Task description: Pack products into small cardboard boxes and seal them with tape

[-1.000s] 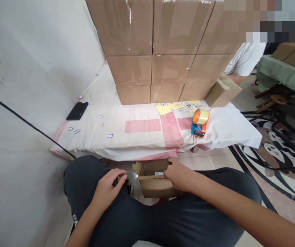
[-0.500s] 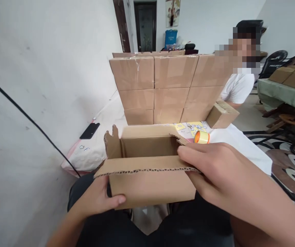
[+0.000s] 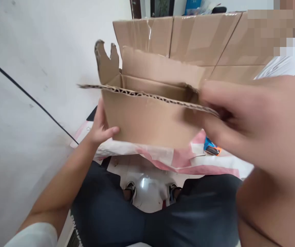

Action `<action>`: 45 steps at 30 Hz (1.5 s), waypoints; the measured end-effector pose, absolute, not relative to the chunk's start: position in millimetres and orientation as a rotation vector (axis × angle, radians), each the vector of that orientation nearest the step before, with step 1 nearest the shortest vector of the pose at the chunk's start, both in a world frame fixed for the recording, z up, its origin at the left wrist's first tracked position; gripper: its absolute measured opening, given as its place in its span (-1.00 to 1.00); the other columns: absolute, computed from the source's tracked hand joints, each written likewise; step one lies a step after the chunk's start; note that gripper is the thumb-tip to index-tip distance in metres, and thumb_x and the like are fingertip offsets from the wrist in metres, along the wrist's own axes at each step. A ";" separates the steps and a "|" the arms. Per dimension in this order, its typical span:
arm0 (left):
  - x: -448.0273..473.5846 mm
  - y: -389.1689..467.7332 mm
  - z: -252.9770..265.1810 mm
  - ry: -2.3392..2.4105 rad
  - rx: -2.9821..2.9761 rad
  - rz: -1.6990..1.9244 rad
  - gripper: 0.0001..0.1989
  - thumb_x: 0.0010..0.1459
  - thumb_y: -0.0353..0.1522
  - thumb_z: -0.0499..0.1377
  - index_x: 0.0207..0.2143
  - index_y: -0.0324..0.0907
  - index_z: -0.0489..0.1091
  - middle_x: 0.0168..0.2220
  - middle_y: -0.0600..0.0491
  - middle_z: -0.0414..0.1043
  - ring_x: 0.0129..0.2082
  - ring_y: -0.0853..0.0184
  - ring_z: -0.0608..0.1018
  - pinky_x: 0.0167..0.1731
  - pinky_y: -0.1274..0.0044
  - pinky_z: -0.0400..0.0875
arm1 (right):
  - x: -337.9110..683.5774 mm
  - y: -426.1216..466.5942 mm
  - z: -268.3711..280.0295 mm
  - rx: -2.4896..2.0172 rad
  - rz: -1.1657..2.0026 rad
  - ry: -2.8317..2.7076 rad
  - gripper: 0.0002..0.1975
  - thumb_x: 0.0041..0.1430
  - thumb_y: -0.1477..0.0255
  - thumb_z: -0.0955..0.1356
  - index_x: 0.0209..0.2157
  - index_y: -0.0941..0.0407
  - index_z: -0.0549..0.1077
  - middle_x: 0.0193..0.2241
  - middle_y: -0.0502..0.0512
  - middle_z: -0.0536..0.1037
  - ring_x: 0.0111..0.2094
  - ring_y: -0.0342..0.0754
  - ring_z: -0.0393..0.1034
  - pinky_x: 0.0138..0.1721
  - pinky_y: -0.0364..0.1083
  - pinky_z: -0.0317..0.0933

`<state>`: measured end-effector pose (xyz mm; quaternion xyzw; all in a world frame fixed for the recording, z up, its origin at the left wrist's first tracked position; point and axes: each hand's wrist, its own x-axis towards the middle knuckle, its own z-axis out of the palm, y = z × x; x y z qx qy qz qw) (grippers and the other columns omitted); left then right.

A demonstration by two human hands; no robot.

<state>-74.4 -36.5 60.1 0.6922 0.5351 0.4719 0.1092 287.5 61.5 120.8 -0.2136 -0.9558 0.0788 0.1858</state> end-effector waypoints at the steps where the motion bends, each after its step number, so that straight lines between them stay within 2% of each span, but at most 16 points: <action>1: -84.7 -16.4 48.8 1.567 2.048 1.396 0.19 -0.04 0.34 0.08 0.45 0.04 -0.36 0.48 -0.10 -0.25 0.41 -0.19 0.07 0.25 0.09 0.23 | 269.9 64.4 115.4 -0.605 0.194 -2.715 -0.80 0.20 0.28 0.27 -0.17 -0.11 0.49 -0.44 0.15 0.50 -0.26 0.19 0.44 -0.49 0.01 0.12; 6: -107.1 30.1 -28.0 1.532 1.910 1.328 0.29 -0.06 0.31 0.13 0.44 -0.06 -0.53 0.49 -0.22 -0.40 0.44 -0.06 0.03 0.27 0.18 0.24 | 195.2 87.0 79.7 -0.630 0.013 -2.800 -0.84 0.18 0.40 0.26 -0.27 0.04 0.48 -0.44 0.15 0.51 -0.33 0.08 0.39 -0.46 -0.08 -0.01; 11: -100.6 13.2 -87.4 1.614 1.798 1.264 0.26 0.03 0.24 0.16 0.43 -0.28 -0.45 0.44 -0.41 -0.17 0.41 -0.04 0.13 0.28 0.20 0.24 | 187.7 97.2 35.0 -0.579 -0.083 -2.839 -0.87 0.18 0.49 0.24 -0.44 0.11 0.37 -0.47 0.07 0.45 -0.51 -0.11 0.19 -0.48 -0.10 -0.20; 13: -99.7 7.0 -93.3 1.612 1.827 1.295 0.23 0.05 0.18 0.21 0.43 -0.28 -0.41 0.42 -0.41 -0.10 0.40 -0.02 0.16 0.30 0.22 0.21 | 197.4 95.7 25.4 -0.487 0.053 -2.757 -0.81 0.22 0.39 0.28 -0.48 0.10 0.31 -0.51 0.02 0.39 -0.52 -0.13 0.15 -0.48 -0.12 -0.14; 15: -100.0 4.9 -89.8 1.614 1.884 1.320 0.15 0.11 0.10 0.23 0.44 -0.19 -0.38 0.44 -0.35 -0.15 0.42 0.01 0.11 0.32 0.22 0.17 | 206.3 100.1 22.0 -0.459 0.246 -2.573 -0.75 0.25 0.30 0.31 -0.48 0.09 0.28 -0.53 -0.01 0.35 -0.51 -0.12 0.18 -0.44 -0.12 0.00; 18: -101.2 6.8 -76.7 1.652 2.035 1.309 -0.02 0.17 0.03 0.23 0.43 -0.10 -0.20 0.47 -0.24 -0.21 0.46 0.05 0.00 0.35 0.20 0.08 | 211.0 121.4 20.5 -0.604 0.423 -2.291 -0.79 0.30 0.32 0.30 -0.42 0.08 0.33 -0.46 0.03 0.42 -0.41 -0.05 0.30 -0.33 -0.08 0.17; 22: -102.7 12.2 -65.2 1.621 2.190 1.298 -0.33 0.20 0.07 0.16 0.22 -0.13 0.29 0.31 -0.18 0.22 0.35 0.08 0.18 0.35 0.18 0.03 | 204.9 153.0 9.0 -0.601 0.581 -2.398 -0.77 0.37 0.34 0.24 -0.31 0.09 0.47 -0.23 0.13 0.58 -0.15 0.05 0.42 -0.03 0.05 0.22; 25: -100.4 19.3 -66.3 1.623 2.066 1.410 -0.51 0.36 -0.01 -0.08 -0.02 -0.14 0.44 0.12 -0.13 0.41 0.24 0.11 0.28 0.31 0.18 0.10 | 200.6 164.9 -8.5 -0.518 0.707 -2.486 -0.67 0.42 0.33 0.18 -0.31 0.09 0.51 -0.18 0.13 0.59 -0.09 0.05 0.44 0.08 0.10 0.18; 28: -93.0 29.4 -71.2 1.662 1.729 1.601 -0.64 0.33 -0.21 -0.03 0.08 -0.12 0.33 0.13 -0.11 0.35 0.18 0.15 0.35 0.18 0.25 0.29 | 199.1 172.6 -26.8 -0.654 0.759 -2.164 -0.74 0.38 0.27 0.23 -0.12 0.05 0.50 -0.04 0.15 0.54 -0.03 0.06 0.42 0.04 0.09 0.25; 31: -84.9 38.3 -73.9 1.594 1.523 1.709 -0.38 0.16 -0.37 0.04 0.28 -0.02 0.05 0.32 -0.08 0.11 0.22 0.17 0.32 0.09 0.32 0.37 | 199.2 181.1 -36.6 -0.804 0.844 -1.797 -0.59 0.34 0.20 0.28 0.18 -0.07 0.32 0.19 0.15 0.40 0.11 0.07 0.35 0.04 0.09 0.30; 33: -82.2 41.3 -71.8 1.596 1.559 1.717 -0.24 0.07 -0.44 0.02 0.34 0.03 -0.05 0.42 -0.04 -0.06 0.32 0.17 0.22 0.15 0.31 0.32 | 199.5 185.7 -36.1 -0.747 0.944 -1.768 -0.52 0.36 0.19 0.26 0.27 -0.12 0.22 0.19 0.12 0.43 0.16 0.06 0.34 0.13 0.13 0.26; 34: -82.0 41.8 -69.2 1.622 1.610 1.713 -0.22 0.06 -0.47 0.00 0.35 0.02 -0.05 0.43 -0.03 -0.09 0.35 0.16 0.17 0.19 0.29 0.27 | 199.5 187.0 -34.1 -0.693 0.959 -1.807 -0.55 0.38 0.20 0.25 0.26 -0.11 0.25 0.11 0.11 0.51 0.16 0.07 0.35 0.17 0.15 0.22; 36: -83.5 41.0 -60.2 1.690 1.774 1.655 -0.29 0.06 -0.50 -0.01 0.30 -0.02 0.10 0.38 -0.04 0.07 0.35 0.17 0.19 0.23 0.24 0.19 | 199.0 187.1 -28.4 -0.602 0.881 -1.952 -0.67 0.40 0.22 0.23 0.10 -0.05 0.44 -0.11 0.10 0.64 0.12 0.09 0.38 0.20 0.19 0.16; 38: -86.4 38.7 -47.3 1.732 1.998 1.442 -0.44 0.11 -0.51 -0.05 0.16 -0.04 0.31 0.22 -0.02 0.35 0.25 0.19 0.35 0.26 0.19 0.09 | 198.7 184.9 -22.6 -0.548 0.738 -2.116 -0.70 0.41 0.25 0.22 -0.10 -0.01 0.56 -0.25 0.11 0.66 0.09 0.12 0.36 0.18 0.21 0.14; 41: -89.3 34.5 -26.2 1.741 2.254 1.015 -0.51 0.18 -0.53 -0.11 0.02 -0.04 0.44 0.06 0.07 0.52 0.12 0.24 0.49 0.31 0.15 -0.10 | 205.2 183.4 -17.6 -0.610 0.523 -2.177 -0.71 0.41 0.30 0.22 -0.15 0.01 0.57 -0.21 0.13 0.65 0.06 0.13 0.37 0.14 0.21 0.15; 45: -84.2 28.7 -13.6 1.855 2.362 0.793 -0.57 0.29 -0.45 -0.08 0.13 -0.06 0.38 0.11 0.06 0.51 0.18 0.22 0.47 0.34 0.15 -0.17 | 246.9 200.2 -22.3 -1.034 0.109 -1.779 -0.79 0.29 0.32 0.33 -0.10 0.08 0.48 -0.09 0.22 0.54 0.01 0.15 0.39 0.13 0.20 0.16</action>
